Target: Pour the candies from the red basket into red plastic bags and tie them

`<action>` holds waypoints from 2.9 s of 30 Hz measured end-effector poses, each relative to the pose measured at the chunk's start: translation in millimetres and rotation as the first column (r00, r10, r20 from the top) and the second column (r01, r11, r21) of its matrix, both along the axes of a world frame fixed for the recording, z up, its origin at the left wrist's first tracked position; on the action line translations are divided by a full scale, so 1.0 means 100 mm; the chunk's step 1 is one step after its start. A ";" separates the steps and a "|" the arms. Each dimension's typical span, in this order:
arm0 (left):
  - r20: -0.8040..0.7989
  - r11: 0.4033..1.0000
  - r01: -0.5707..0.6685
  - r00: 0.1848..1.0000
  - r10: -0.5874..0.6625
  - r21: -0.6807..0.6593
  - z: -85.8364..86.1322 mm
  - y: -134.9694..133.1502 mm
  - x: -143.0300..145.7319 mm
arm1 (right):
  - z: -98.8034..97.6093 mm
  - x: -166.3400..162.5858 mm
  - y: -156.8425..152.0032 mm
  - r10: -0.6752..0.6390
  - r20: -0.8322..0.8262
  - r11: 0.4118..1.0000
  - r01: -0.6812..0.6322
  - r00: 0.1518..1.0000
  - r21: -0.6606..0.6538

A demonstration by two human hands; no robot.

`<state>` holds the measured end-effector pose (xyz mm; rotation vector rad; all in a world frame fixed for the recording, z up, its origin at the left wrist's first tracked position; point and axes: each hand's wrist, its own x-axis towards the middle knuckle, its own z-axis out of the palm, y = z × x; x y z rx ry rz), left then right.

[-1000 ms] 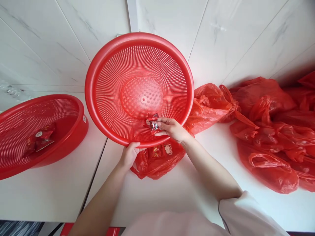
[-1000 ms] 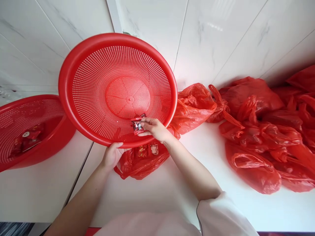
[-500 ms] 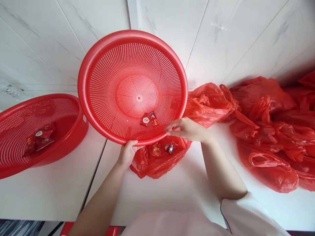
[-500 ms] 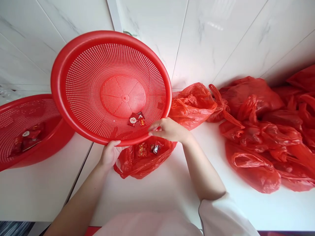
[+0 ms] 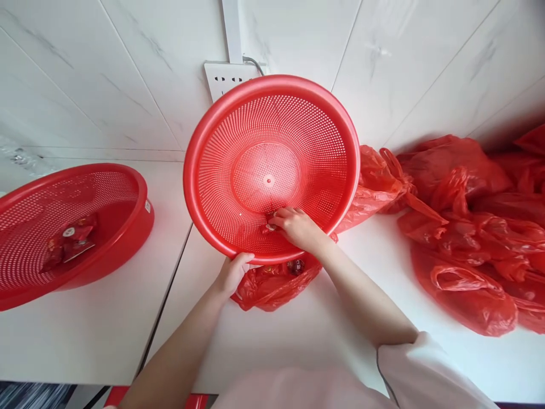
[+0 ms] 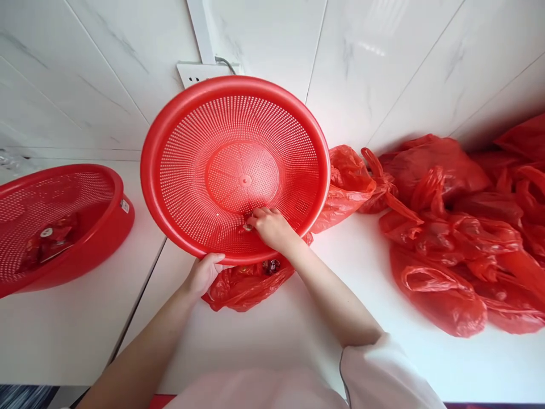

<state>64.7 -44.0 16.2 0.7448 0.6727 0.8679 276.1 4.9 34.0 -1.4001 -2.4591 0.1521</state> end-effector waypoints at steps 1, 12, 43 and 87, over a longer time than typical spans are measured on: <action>-0.001 1.000 -0.009 1.000 0.009 0.000 0.00 0.00 0.00 | 0.00 0.00 0.00 -0.005 -0.011 1.000 0.005 1.000 -0.008; -0.019 0.983 -0.154 0.988 0.156 0.098 -0.01 0.13 -0.11 | 0.20 0.10 -0.01 -0.533 -0.824 0.713 -0.421 0.194 -0.560; -0.010 0.988 -0.132 0.991 0.133 0.078 0.05 0.12 -0.10 | 0.18 -0.09 -0.14 -0.140 -0.053 0.984 0.133 0.989 -0.119; -0.025 0.989 -0.138 0.990 0.139 0.061 0.04 0.11 -0.09 | 0.33 -0.01 -0.17 0.155 -0.443 0.957 -0.245 0.883 -0.154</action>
